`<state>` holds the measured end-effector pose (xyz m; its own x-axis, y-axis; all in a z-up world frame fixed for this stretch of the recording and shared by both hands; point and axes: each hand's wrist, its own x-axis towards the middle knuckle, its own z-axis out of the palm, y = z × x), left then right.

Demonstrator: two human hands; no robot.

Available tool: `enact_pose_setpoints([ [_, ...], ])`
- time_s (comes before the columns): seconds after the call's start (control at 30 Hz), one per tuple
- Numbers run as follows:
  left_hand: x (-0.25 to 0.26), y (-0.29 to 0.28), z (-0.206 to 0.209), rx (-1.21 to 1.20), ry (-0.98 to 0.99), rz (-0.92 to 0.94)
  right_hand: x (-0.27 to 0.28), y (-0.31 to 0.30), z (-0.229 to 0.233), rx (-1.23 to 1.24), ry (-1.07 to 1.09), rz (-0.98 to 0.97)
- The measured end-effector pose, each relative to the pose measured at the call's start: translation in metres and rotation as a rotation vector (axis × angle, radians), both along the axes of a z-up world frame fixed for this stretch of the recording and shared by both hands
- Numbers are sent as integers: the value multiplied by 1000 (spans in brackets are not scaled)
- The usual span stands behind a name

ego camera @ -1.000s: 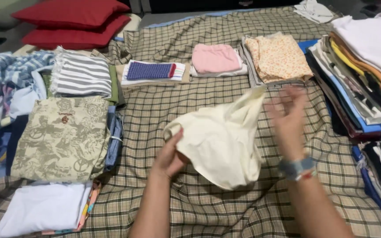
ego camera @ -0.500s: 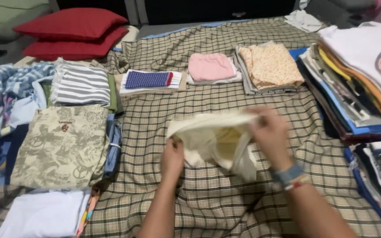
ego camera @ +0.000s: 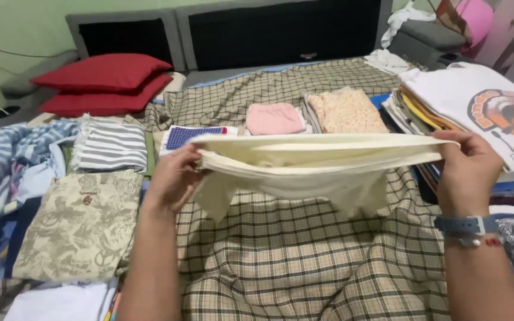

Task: Fold various items of clothing and organize them on a bed.

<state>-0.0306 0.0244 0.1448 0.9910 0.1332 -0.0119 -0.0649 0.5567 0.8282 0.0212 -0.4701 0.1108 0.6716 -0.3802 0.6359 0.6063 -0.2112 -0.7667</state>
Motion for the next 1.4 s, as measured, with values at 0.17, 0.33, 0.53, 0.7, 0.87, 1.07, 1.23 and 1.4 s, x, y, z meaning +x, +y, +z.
enact_pose_setpoints([
  [0.17,19,12,-7,961,-166,526,-11,26,34,97,146,46],
  [0.33,76,32,-2,1204,108,404,50,33,34,51,328,105],
  [0.53,86,32,53,915,-764,848,52,50,75,109,-101,294],
  [0.7,22,27,10,1456,-396,507,4,22,13,-356,-60,-54],
  [0.87,-7,43,-157,1773,-134,186,-38,15,-112,-588,608,-137],
  [1.07,-68,7,-193,1527,-48,319,-68,8,-155,-866,461,-146],
  [1.23,-114,2,-172,1455,184,210,-85,19,-123,-1100,700,-258],
  [1.4,-76,25,-147,1424,418,-98,-75,68,-138,-1203,197,91],
])
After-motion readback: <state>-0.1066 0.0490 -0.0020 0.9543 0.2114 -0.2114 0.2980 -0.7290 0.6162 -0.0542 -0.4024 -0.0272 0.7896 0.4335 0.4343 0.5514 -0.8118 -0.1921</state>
